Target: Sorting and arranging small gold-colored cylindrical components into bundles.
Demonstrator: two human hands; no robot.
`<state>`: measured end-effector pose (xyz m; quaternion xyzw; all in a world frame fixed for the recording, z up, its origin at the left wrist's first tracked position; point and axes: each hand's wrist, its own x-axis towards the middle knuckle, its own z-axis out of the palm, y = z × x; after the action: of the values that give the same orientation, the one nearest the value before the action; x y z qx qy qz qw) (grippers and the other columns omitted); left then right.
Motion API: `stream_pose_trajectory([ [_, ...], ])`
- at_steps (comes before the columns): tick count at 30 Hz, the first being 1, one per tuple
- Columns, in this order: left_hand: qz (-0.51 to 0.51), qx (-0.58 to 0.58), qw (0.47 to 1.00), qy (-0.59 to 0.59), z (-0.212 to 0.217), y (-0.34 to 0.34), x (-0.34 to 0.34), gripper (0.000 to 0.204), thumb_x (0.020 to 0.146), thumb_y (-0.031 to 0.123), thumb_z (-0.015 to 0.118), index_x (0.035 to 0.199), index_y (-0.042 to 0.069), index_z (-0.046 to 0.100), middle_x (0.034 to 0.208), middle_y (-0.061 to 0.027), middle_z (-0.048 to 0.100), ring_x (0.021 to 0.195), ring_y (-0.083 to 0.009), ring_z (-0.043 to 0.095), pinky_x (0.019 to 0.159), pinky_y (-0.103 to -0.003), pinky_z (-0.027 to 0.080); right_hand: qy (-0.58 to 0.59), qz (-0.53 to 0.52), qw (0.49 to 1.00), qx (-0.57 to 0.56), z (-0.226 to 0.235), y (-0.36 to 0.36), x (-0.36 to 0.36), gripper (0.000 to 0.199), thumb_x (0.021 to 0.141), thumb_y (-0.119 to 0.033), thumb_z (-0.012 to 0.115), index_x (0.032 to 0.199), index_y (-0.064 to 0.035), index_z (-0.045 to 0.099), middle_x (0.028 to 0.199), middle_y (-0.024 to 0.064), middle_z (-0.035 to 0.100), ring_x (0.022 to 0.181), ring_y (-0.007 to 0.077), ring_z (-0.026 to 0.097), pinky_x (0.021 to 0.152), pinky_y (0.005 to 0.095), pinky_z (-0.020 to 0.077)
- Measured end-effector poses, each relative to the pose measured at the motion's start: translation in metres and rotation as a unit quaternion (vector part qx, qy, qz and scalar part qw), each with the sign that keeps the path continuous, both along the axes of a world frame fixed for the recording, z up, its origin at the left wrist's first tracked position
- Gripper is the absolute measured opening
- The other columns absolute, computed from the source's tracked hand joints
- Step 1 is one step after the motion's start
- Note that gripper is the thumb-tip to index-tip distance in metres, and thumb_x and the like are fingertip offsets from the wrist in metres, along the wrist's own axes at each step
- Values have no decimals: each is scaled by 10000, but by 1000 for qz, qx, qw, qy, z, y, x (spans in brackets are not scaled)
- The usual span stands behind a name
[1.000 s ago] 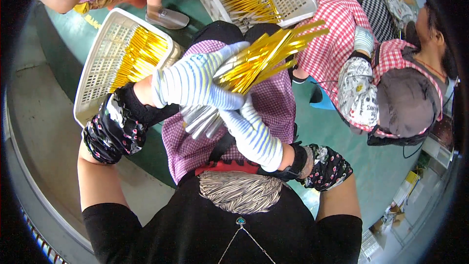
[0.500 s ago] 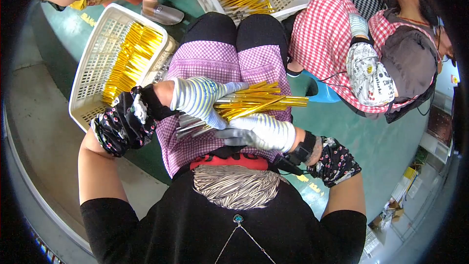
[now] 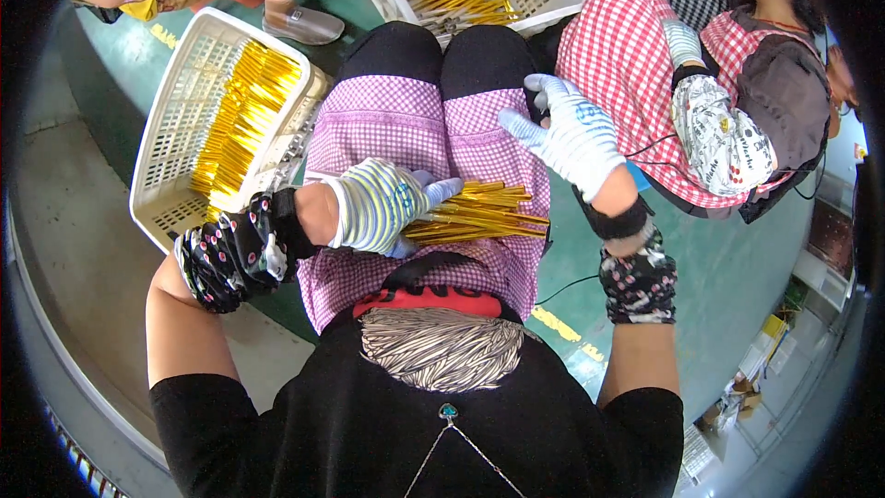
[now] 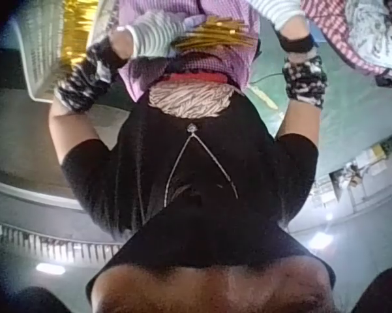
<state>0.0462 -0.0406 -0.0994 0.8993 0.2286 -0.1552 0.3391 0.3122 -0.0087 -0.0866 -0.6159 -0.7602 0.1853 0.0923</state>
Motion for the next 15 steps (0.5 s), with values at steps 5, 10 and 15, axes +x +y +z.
stream_pose_trajectory([
  [5,-8,5,999,-44,-3,3,2,1005,674,333,783,1486,50,263,1123,-177,598,968,-368,630,815,-430,524,-40,23,998,37,-28,15,-5,450,862,-432,678,1059,-34,607,904,162,666,783,326,658,706,422,520],
  [10,-6,24,998,-63,0,-2,-5,975,678,315,781,1474,33,294,1106,-184,604,931,-362,640,779,-434,527,-26,-76,966,247,-35,33,59,239,941,-301,580,881,-69,573,712,94,576,574,257,536,529,378,439],
  [15,-30,80,993,-81,9,-7,-3,987,633,257,810,1464,55,317,1261,-209,541,1038,-391,597,874,-465,494,171,-306,888,297,0,18,124,290,951,-264,616,989,22,591,861,109,625,775,178,534,724,333,458],
])
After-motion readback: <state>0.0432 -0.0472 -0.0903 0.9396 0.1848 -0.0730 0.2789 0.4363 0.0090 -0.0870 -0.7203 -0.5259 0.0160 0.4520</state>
